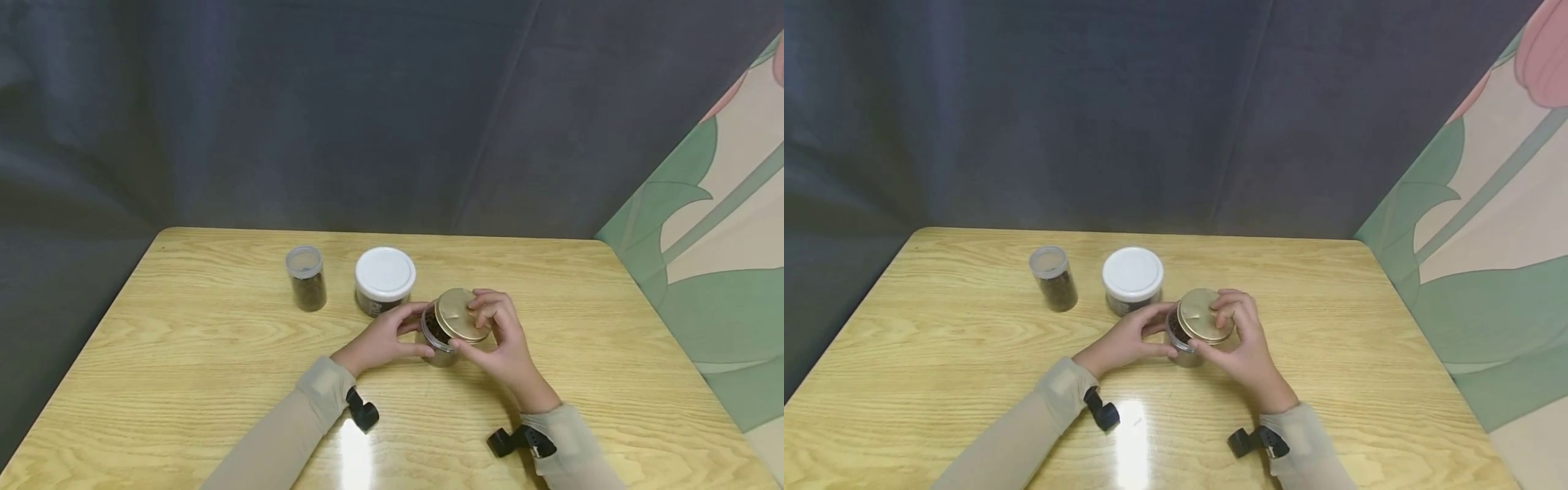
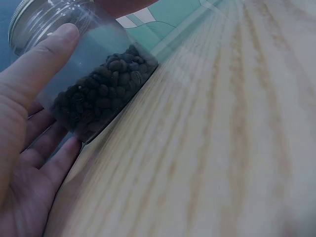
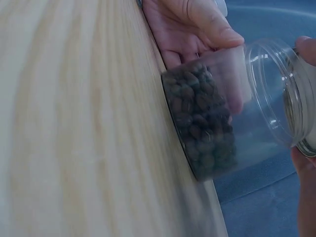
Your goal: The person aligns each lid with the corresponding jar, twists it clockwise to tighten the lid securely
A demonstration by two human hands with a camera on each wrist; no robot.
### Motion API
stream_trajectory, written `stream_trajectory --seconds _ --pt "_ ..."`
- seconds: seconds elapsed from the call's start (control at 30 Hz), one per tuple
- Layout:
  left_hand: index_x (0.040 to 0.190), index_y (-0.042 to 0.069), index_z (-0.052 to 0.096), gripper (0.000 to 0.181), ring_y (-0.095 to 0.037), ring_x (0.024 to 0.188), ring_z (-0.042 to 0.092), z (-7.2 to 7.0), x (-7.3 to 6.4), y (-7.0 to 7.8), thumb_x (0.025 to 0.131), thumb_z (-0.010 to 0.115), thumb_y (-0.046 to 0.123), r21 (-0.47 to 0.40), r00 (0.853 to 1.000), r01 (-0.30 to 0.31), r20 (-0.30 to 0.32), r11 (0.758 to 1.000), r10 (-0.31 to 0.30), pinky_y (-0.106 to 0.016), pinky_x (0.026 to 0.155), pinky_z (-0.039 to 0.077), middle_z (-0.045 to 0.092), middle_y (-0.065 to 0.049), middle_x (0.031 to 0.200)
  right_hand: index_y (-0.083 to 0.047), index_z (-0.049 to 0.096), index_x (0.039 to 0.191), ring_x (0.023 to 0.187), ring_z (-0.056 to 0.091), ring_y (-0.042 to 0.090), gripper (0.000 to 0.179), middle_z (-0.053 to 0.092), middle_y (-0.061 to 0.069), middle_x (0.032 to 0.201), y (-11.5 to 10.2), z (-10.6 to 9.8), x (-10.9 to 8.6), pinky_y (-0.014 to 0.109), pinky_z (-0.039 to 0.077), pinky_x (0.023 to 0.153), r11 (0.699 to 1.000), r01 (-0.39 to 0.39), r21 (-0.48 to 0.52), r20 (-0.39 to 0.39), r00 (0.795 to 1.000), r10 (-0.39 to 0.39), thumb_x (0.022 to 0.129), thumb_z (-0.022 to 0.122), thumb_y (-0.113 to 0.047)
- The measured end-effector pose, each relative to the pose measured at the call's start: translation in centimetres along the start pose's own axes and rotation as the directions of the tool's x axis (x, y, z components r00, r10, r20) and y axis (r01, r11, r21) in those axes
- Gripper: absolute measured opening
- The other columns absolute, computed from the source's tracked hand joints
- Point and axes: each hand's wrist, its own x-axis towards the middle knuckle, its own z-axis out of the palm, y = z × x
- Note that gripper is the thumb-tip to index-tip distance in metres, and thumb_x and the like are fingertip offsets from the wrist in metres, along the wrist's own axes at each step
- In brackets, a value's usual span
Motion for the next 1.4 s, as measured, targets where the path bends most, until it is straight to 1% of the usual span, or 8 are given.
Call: stream_trajectory --seconds 0.33,0.5,0.83,0.97,1.07,1.17,1.27,1.4 --pt "0.149 0.000 0.044 0.075 -0.028 0.133 0.054 -0.1 0.0 -0.1 0.084 0.083 0.004 -0.003 1.000 0.015 0.002 1.000 -0.015 -0.024 0.109 0.045 0.048 -0.016 0.150 -0.002 0.046 0.088 0.133 0.039 0.024 0.052 0.048 0.023 0.118 0.1 0.3 -0.1 0.027 0.041 0.113 0.999 -0.028 -0.040 0.042 0.999 0.030 0.061 0.085 0.021" --pt "0.149 0.000 0.043 0.075 -0.027 0.133 0.054 -0.1 0.0 0.0 0.085 0.082 0.005 0.004 1.000 0.025 0.006 1.000 -0.025 -0.024 0.109 0.045 0.049 -0.016 0.149 -0.004 0.048 0.090 0.133 0.038 0.028 0.051 0.048 0.023 0.121 0.0 0.3 0.0 0.026 0.038 0.114 0.999 -0.017 -0.048 0.082 0.996 0.021 0.064 0.089 0.011" --pt "0.149 0.001 0.045 0.074 -0.026 0.133 0.054 -0.1 0.0 0.1 0.085 0.082 0.006 0.004 1.000 0.026 -0.003 1.000 -0.026 -0.024 0.109 0.045 0.050 -0.014 0.148 -0.011 0.051 0.093 0.135 0.037 0.026 0.055 0.050 0.017 0.126 0.0 0.3 0.1 0.029 0.033 0.115 0.986 -0.040 -0.159 0.130 0.990 0.061 0.061 0.093 0.007" --pt "0.148 0.000 0.045 0.074 -0.027 0.133 0.054 -0.1 0.0 0.2 0.084 0.082 0.004 -0.002 1.000 0.020 -0.006 1.000 -0.020 -0.024 0.109 0.045 0.051 -0.015 0.148 -0.003 0.054 0.111 0.135 0.036 0.023 0.061 0.042 0.019 0.137 0.0 -0.1 0.1 0.027 0.033 0.115 0.988 -0.081 -0.130 0.150 0.983 0.101 0.065 0.093 0.004" --pt "0.148 0.001 0.045 0.074 -0.027 0.133 0.054 -0.1 0.0 0.2 0.084 0.083 0.004 -0.001 1.000 0.023 -0.009 1.000 -0.023 -0.024 0.109 0.045 0.051 -0.014 0.148 0.000 0.048 0.135 0.137 0.035 0.018 0.080 0.036 0.017 0.146 0.1 -0.6 0.2 0.025 0.036 0.113 0.984 -0.153 -0.095 0.167 0.972 0.167 0.068 0.091 0.005" --pt "0.149 0.001 0.045 0.075 -0.026 0.132 0.055 -0.1 0.0 0.2 0.084 0.083 0.005 0.007 0.999 0.031 -0.011 0.999 -0.031 -0.024 0.109 0.045 0.051 -0.014 0.148 -0.004 0.040 0.150 0.136 0.036 0.013 0.094 0.036 0.013 0.150 0.5 -1.0 0.1 0.024 0.040 0.109 0.971 -0.217 -0.101 0.189 0.954 0.233 0.069 0.089 0.004" --pt "0.148 0.001 0.045 0.074 -0.026 0.132 0.055 -0.1 0.0 0.3 0.084 0.083 0.005 0.008 0.999 0.038 -0.009 0.999 -0.037 -0.024 0.109 0.045 0.051 -0.014 0.148 -0.009 0.040 0.152 0.134 0.038 0.012 0.093 0.040 0.010 0.149 0.8 -1.2 0.0 0.024 0.042 0.105 0.958 -0.259 -0.125 0.200 0.939 0.280 0.072 0.087 0.002" --pt "0.149 0.002 0.045 0.074 -0.023 0.132 0.055 -0.1 0.0 0.2 0.084 0.083 0.005 0.006 0.999 0.046 -0.006 0.999 -0.046 -0.023 0.109 0.045 0.051 -0.012 0.148 -0.011 0.045 0.149 0.133 0.041 0.012 0.086 0.044 0.007 0.147 1.0 -1.1 -0.1 0.026 0.043 0.105 0.947 -0.292 -0.133 0.185 0.932 0.313 0.075 0.087 0.001"
